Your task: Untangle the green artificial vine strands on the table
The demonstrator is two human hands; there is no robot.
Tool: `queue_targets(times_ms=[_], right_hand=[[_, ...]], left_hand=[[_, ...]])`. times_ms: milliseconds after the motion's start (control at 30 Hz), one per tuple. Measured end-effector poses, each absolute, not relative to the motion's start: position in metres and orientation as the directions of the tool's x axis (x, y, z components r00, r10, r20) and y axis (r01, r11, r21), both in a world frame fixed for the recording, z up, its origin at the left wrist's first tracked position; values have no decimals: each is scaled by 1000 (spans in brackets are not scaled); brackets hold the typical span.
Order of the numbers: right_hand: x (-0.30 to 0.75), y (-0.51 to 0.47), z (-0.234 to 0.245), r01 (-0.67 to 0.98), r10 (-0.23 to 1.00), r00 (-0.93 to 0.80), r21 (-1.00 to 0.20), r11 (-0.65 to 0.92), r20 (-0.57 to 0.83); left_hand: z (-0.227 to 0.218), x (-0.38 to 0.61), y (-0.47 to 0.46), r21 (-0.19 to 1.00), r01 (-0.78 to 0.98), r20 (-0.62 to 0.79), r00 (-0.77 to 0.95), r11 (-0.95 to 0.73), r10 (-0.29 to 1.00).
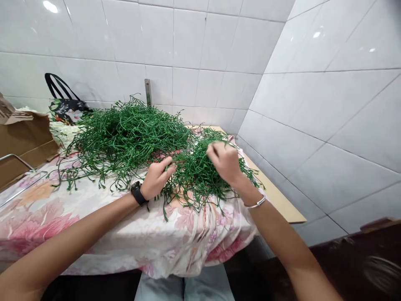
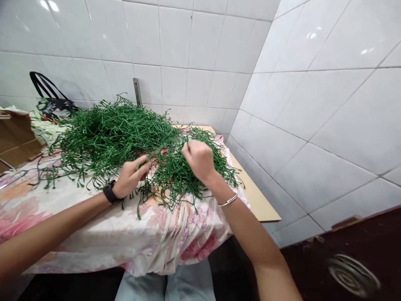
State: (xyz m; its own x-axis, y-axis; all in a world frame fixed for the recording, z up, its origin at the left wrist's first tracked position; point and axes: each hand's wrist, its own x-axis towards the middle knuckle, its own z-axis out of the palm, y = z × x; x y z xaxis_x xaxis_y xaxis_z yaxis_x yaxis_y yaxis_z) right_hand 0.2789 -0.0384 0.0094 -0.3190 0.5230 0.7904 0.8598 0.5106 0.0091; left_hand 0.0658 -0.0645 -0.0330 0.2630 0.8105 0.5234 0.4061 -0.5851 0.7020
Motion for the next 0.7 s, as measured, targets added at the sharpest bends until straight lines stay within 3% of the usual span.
queue_targets(times_ms=[100,200,300,467,567,700], right_hand=[[307,-17,20,872,569,-198,-122,474,798],[322,-2,17,918,652,-157,-133,373,741],[318,-3,14,916,640,-166,-123,382,750],[288,-35,21,754,520,-270,-158,638,810],[266,-54,18,615,525,-432,-186,766,734],[242,-60,1,509,594,-544,-330,795,592]], left_hand=[[-25,66,-60,878,67,447,238,-474,862],[-21,65,-55,922,-108,386,242,-371,890],[-24,65,-49,940,-140,338,260,-311,905],[-30,67,-47,951,-121,309,284,-285,908],[-29,70,-52,944,-93,328,354,-315,876],[-25,74,-62,917,-111,391,447,-384,805]])
